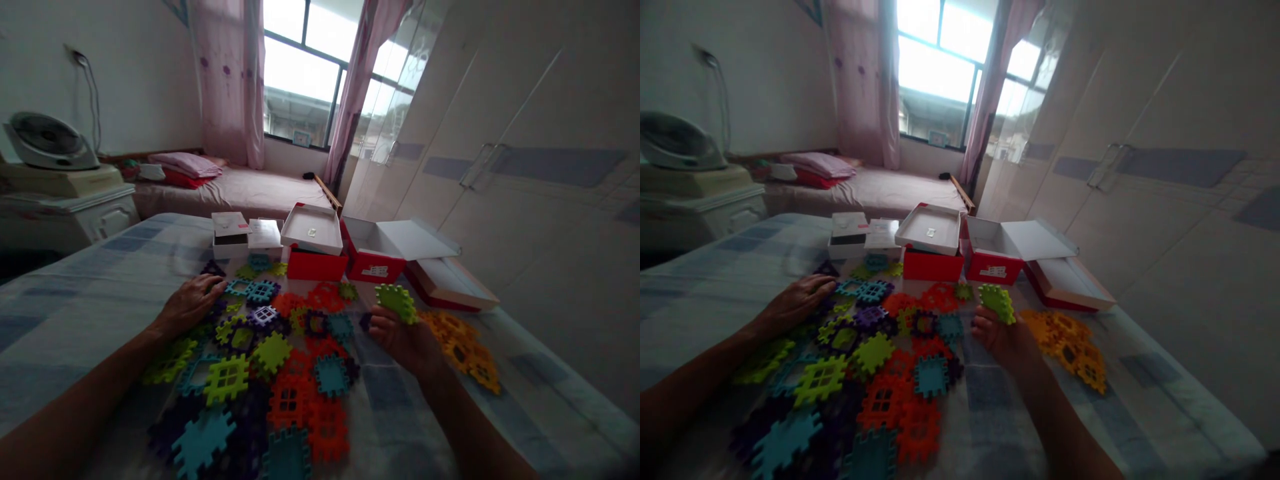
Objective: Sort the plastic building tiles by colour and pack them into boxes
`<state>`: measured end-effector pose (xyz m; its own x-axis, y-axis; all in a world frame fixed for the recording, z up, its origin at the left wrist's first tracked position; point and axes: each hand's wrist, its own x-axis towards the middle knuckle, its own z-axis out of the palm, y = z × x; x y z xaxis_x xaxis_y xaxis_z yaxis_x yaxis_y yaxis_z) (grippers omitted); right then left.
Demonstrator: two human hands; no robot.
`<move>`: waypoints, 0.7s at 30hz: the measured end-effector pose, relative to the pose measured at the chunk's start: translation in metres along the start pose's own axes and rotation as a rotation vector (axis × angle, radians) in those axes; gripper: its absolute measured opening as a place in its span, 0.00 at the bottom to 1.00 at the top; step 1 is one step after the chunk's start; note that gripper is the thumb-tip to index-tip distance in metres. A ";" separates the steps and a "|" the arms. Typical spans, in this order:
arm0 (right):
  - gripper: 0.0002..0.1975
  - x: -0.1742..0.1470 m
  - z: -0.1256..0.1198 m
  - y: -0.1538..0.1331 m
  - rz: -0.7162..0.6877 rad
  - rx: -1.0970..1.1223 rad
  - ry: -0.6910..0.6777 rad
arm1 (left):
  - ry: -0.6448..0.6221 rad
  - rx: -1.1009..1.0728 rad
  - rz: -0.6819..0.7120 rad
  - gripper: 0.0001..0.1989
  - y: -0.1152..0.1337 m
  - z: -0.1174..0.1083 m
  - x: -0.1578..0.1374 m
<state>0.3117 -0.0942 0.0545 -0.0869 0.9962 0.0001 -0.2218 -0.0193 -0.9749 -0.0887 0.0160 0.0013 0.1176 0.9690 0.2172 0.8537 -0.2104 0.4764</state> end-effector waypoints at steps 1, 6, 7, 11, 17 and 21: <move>0.10 0.001 0.001 0.000 -0.006 0.058 0.002 | -0.002 -0.005 -0.004 0.32 0.000 0.000 0.000; 0.10 0.007 -0.006 0.005 -0.055 0.066 0.029 | -0.034 0.001 0.000 0.31 0.000 -0.001 0.001; 0.09 0.009 -0.010 0.006 -0.070 0.038 0.043 | -0.035 0.006 0.003 0.31 0.000 -0.001 0.000; 0.14 0.021 -0.029 0.006 -0.120 -0.153 0.131 | -0.013 0.020 0.018 0.32 0.001 -0.001 0.000; 0.21 0.054 -0.029 -0.003 0.001 -0.640 0.115 | 0.026 0.030 0.009 0.31 0.000 0.001 0.000; 0.17 0.086 -0.020 0.005 -0.024 -0.888 0.152 | 0.008 0.042 0.016 0.31 0.000 0.001 0.000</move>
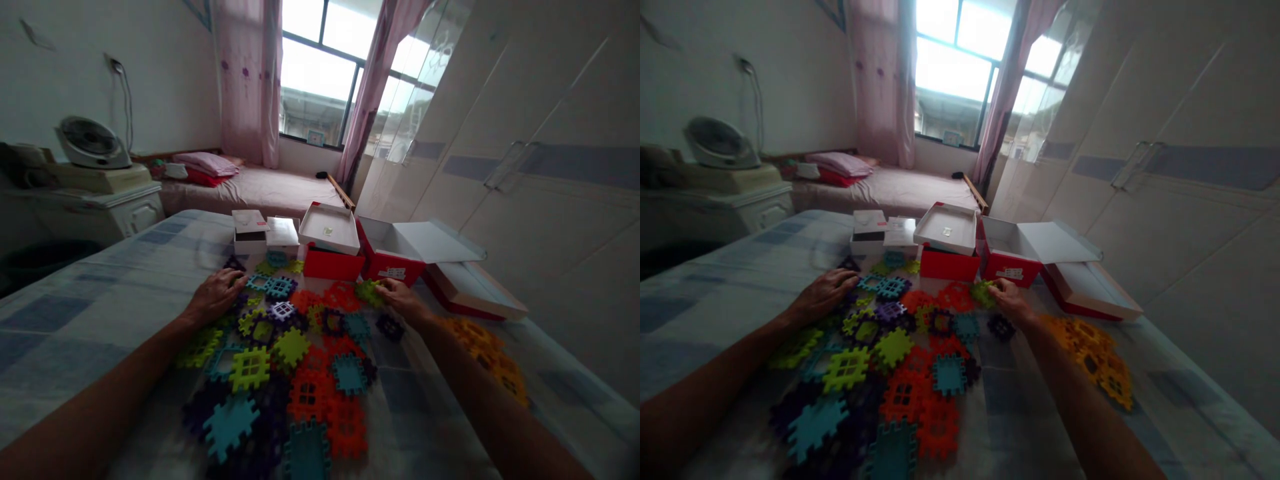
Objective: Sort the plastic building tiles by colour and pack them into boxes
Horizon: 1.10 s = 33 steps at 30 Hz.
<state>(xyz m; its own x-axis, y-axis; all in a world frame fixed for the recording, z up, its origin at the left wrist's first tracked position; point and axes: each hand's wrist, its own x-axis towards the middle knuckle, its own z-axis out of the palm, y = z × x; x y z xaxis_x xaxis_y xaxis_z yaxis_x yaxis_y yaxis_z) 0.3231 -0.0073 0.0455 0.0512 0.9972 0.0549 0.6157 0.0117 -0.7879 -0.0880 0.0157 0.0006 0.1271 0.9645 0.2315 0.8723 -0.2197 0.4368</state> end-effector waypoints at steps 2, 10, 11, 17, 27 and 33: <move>0.14 0.012 0.008 0.003 0.015 -0.049 0.017 | -0.008 0.008 0.008 0.31 0.001 -0.001 -0.001; 0.11 0.013 0.015 0.009 -0.057 -0.191 0.127 | 0.020 -0.003 0.014 0.29 0.005 -0.002 -0.001; 0.11 0.009 0.014 0.008 -0.067 -0.196 0.147 | 0.020 -0.008 0.011 0.28 0.005 -0.002 -0.001; 0.26 -0.025 0.011 -0.012 -0.117 -0.033 0.190 | 0.083 -0.088 -0.003 0.29 0.011 -0.005 -0.003; 0.12 -0.065 0.040 -0.058 -0.380 -0.230 -0.360 | 0.188 -0.173 -0.073 0.27 0.015 -0.010 -0.004; 0.11 -0.059 0.037 -0.053 -0.331 -0.408 -0.086 | 0.219 -0.179 -0.089 0.25 0.016 -0.011 -0.003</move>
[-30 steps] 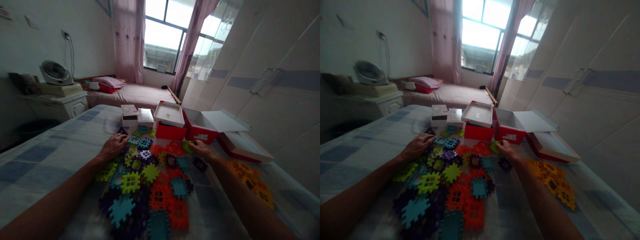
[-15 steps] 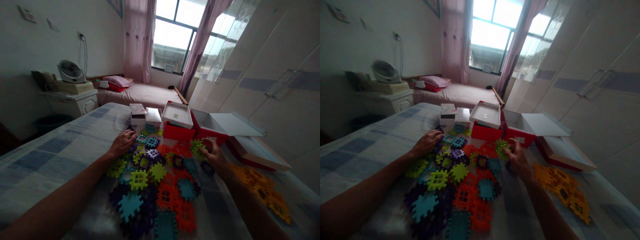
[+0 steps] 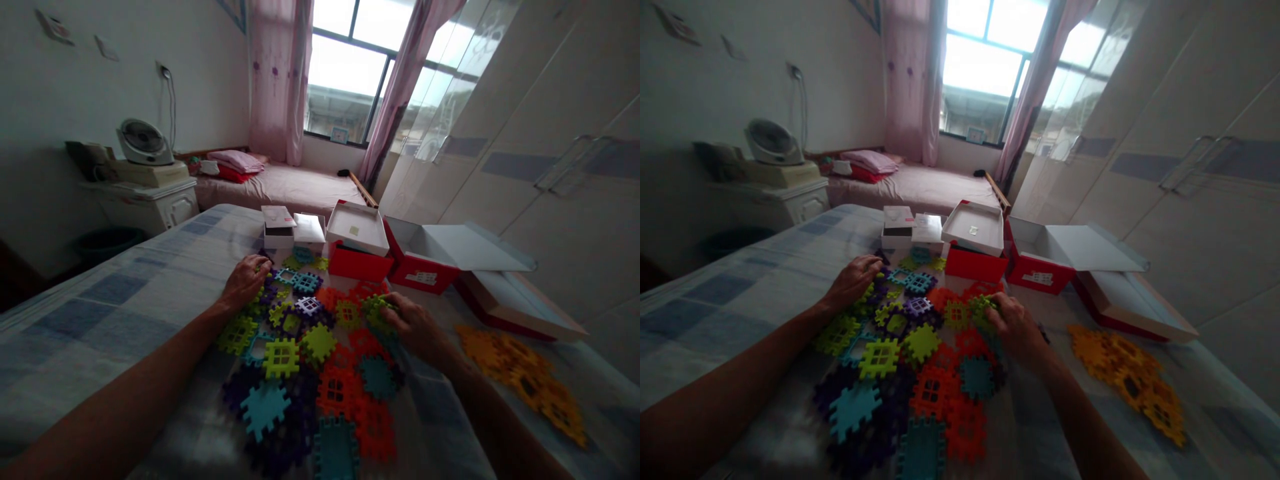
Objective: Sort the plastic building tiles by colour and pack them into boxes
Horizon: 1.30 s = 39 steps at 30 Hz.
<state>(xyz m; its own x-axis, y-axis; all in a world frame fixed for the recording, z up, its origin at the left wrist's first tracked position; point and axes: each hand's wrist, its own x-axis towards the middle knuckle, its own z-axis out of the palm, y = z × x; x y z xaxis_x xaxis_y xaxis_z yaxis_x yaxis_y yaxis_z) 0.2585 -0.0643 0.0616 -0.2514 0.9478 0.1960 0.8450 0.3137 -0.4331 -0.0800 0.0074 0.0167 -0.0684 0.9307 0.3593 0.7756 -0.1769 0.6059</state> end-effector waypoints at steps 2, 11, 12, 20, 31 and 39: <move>0.11 0.003 0.003 -0.005 -0.104 0.050 -0.046 | 0.012 0.003 0.000 0.24 -0.001 0.001 0.000; 0.06 -0.001 0.026 -0.021 -0.347 -0.044 -0.014 | 0.152 0.032 0.060 0.23 -0.001 0.003 -0.001; 0.07 -0.004 0.025 -0.022 -0.362 -0.062 0.010 | 0.174 0.038 0.075 0.23 0.001 0.003 -0.002; 0.10 -0.030 0.018 -0.023 -0.678 -0.301 0.374 | 0.256 -0.062 0.285 0.18 0.033 -0.006 -0.016; 0.14 -0.034 0.009 -0.037 -0.855 -0.423 0.553 | -0.571 -0.760 0.245 0.20 0.078 -0.009 -0.051; 0.08 -0.050 -0.011 -0.035 -0.210 0.089 0.556 | -0.226 -0.422 0.243 0.20 0.053 0.000 -0.041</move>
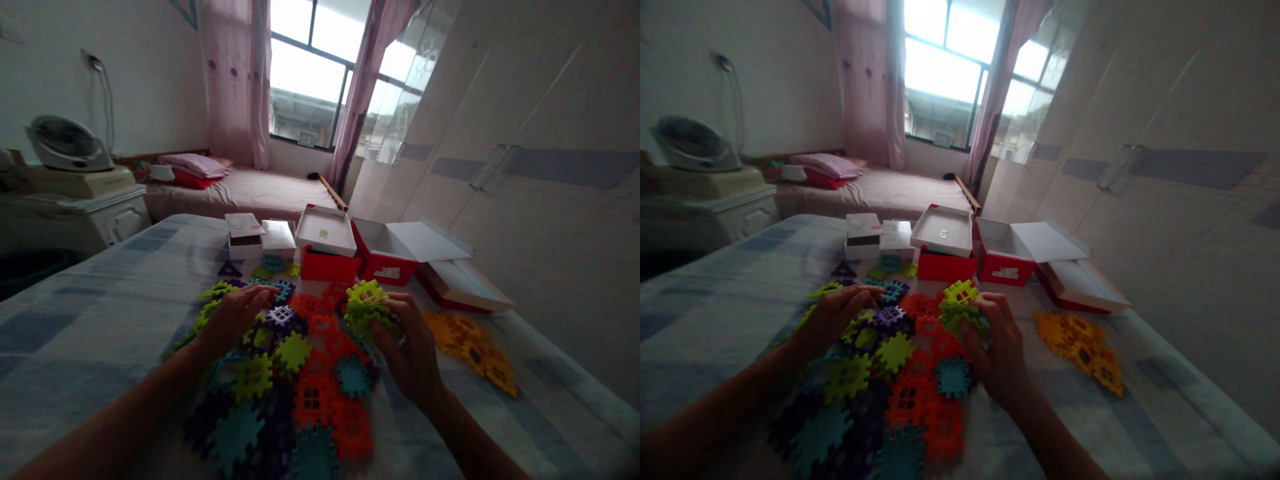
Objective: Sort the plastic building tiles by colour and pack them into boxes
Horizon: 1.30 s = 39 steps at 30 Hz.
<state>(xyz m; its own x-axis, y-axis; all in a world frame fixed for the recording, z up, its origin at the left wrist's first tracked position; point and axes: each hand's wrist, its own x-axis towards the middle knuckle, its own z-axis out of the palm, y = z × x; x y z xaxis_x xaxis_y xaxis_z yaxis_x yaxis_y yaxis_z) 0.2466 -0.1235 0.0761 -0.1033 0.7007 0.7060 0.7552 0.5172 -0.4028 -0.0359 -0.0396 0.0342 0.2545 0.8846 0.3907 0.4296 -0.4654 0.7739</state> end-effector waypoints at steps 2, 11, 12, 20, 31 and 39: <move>0.09 -0.010 -0.019 0.010 0.238 0.038 0.007 | 0.017 0.076 0.023 0.21 -0.007 -0.002 0.001; 0.15 -0.061 -0.044 0.029 0.660 0.385 -0.436 | -0.030 0.221 0.033 0.21 -0.009 -0.001 0.002; 0.17 -0.063 -0.038 0.028 0.601 0.341 -0.426 | -0.032 0.226 0.030 0.20 -0.009 -0.002 0.002; 0.10 -0.081 -0.023 0.043 0.586 0.057 -0.150 | -0.030 0.228 0.019 0.21 -0.010 -0.003 0.002; 0.15 -0.091 -0.057 0.060 0.895 0.189 0.164 | -0.066 0.210 0.030 0.21 -0.015 -0.002 0.003; 0.14 -0.106 -0.079 0.094 0.801 -0.114 0.087 | -0.057 0.208 0.028 0.20 -0.013 -0.002 0.003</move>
<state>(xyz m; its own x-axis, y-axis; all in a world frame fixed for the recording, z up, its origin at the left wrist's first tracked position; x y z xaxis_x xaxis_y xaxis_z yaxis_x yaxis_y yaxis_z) 0.3795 -0.1881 0.0096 0.5435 0.7935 0.2739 0.6405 -0.1812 -0.7463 -0.0423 -0.0311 0.0258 0.3151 0.8711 0.3766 0.5900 -0.4906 0.6412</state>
